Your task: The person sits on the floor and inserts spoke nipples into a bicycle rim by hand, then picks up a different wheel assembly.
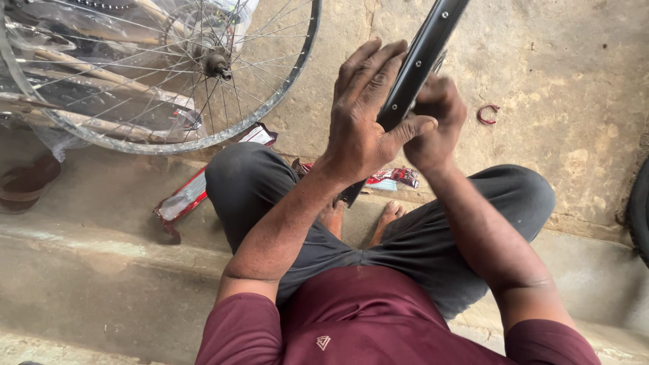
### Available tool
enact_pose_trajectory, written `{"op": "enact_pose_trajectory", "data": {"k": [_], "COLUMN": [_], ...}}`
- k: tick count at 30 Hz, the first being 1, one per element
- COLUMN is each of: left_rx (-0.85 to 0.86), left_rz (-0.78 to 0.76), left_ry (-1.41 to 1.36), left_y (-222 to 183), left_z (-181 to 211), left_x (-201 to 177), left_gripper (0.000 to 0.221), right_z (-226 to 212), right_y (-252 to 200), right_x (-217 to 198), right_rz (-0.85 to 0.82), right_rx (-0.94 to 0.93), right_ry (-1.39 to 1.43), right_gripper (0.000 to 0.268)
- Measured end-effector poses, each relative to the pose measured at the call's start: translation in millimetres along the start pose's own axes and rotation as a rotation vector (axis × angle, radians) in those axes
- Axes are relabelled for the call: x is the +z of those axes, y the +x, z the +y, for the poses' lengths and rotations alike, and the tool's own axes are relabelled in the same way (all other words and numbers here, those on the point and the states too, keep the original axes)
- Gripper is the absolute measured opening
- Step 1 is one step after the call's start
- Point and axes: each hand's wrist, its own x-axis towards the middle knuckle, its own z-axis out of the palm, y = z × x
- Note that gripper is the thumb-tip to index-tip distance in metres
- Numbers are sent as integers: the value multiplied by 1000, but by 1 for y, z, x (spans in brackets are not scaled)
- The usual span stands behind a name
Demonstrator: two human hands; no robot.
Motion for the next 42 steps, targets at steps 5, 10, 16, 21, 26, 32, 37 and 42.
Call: {"op": "enact_pose_trajectory", "data": {"k": [5, 10, 16, 21, 26, 32, 37, 42], "left_rx": [-19, -11, -2, -11, -23, -8, 0, -16], "left_rz": [-14, -6, -6, -22, -46, -31, -17, -19], "left_ry": [-23, -43, -77, -120, -93, -156, -142, -168], "left_y": [0, -7, -9, -7, -1, -3, 4, 4], "left_z": [1, 3, 8, 5, 5, 7, 6, 2], "left_x": [-3, 3, 15, 16, 14, 10, 5, 5], "left_gripper": [85, 92, 91, 92, 91, 91, 90, 97], "right_z": [-46, -36, -1, 4, 6, -35, -72, -34], "right_y": [15, 44, 21, 53, 45, 36, 43, 56], "right_x": [2, -21, -7, -47, -44, 4, -3, -43], "right_rz": [-117, -333, -241, -701, -502, 158, -121, -503], "right_rx": [-296, -210, -98, 245, 23, -583, -227, 49], "right_ry": [3, 67, -202, 538, 545, -350, -76, 534], "right_gripper": [19, 35, 21, 43, 37, 33, 27, 25]}}
